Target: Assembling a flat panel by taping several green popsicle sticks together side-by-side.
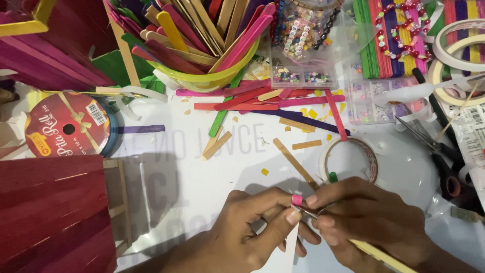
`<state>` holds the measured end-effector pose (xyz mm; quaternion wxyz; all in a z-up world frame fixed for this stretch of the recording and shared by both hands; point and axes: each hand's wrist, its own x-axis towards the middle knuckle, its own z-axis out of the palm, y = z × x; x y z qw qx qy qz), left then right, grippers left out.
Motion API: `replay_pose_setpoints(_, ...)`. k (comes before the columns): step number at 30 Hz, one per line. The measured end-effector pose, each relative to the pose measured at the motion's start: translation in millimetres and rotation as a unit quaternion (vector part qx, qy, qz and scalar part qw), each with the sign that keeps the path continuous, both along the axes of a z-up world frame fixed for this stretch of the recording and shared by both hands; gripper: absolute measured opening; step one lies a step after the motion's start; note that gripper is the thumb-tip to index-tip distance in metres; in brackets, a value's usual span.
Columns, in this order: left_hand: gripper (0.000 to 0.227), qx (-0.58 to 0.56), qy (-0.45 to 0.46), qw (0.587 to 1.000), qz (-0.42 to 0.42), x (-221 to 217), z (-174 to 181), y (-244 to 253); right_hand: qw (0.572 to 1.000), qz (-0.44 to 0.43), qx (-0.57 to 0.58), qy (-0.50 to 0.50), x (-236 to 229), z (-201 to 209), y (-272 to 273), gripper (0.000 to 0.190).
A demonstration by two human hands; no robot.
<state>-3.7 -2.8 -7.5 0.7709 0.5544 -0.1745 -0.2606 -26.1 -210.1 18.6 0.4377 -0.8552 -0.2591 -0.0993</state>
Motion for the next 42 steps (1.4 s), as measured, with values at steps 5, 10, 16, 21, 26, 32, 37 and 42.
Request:
replay_pose_setpoints(5,0.026,0.015,-0.039,0.999,0.011,-1.3,-7.1,-3.0,0.996,-0.057,0.072,0.012,4.1,-1.9,5.1,0.005)
replay_pose_setpoints(10,0.023,0.001,-0.087,0.992,0.091,-3.2,-13.0,-9.1,0.999,0.018,0.032,0.017,10.5,2.8,-6.1,0.005)
replay_pose_setpoints(16,0.024,0.017,-0.094,0.986,0.134,-4.4,-17.7,-9.8,0.996,0.062,-0.008,-0.059,13.3,-10.2,-11.7,0.009)
replay_pose_setpoints(21,0.026,0.041,-0.088,0.984,0.152,-4.7,-22.7,-10.1,0.997,0.073,0.023,-0.022,1.7,-5.5,-24.9,0.011)
replay_pose_setpoints(26,0.027,0.053,-0.060,0.990,0.116,-4.7,-17.3,-9.5,0.997,-0.016,-0.003,-0.074,2.2,-23.7,-32.1,0.030)
replay_pose_setpoints(32,0.024,0.022,-0.086,0.992,0.093,-5.8,-20.8,-12.1,0.992,-0.003,0.008,-0.128,6.4,-32.3,-16.0,0.023)
replay_pose_setpoints(37,0.025,-0.020,-0.028,0.998,0.060,-3.8,-23.0,-8.3,0.992,0.028,0.000,-0.119,13.3,-14.1,-2.7,0.025)
replay_pose_setpoints(42,0.025,-0.051,0.011,0.997,0.056,1.4,-19.0,-4.9,0.997,0.034,-0.011,-0.074,9.9,9.3,8.8,0.031)
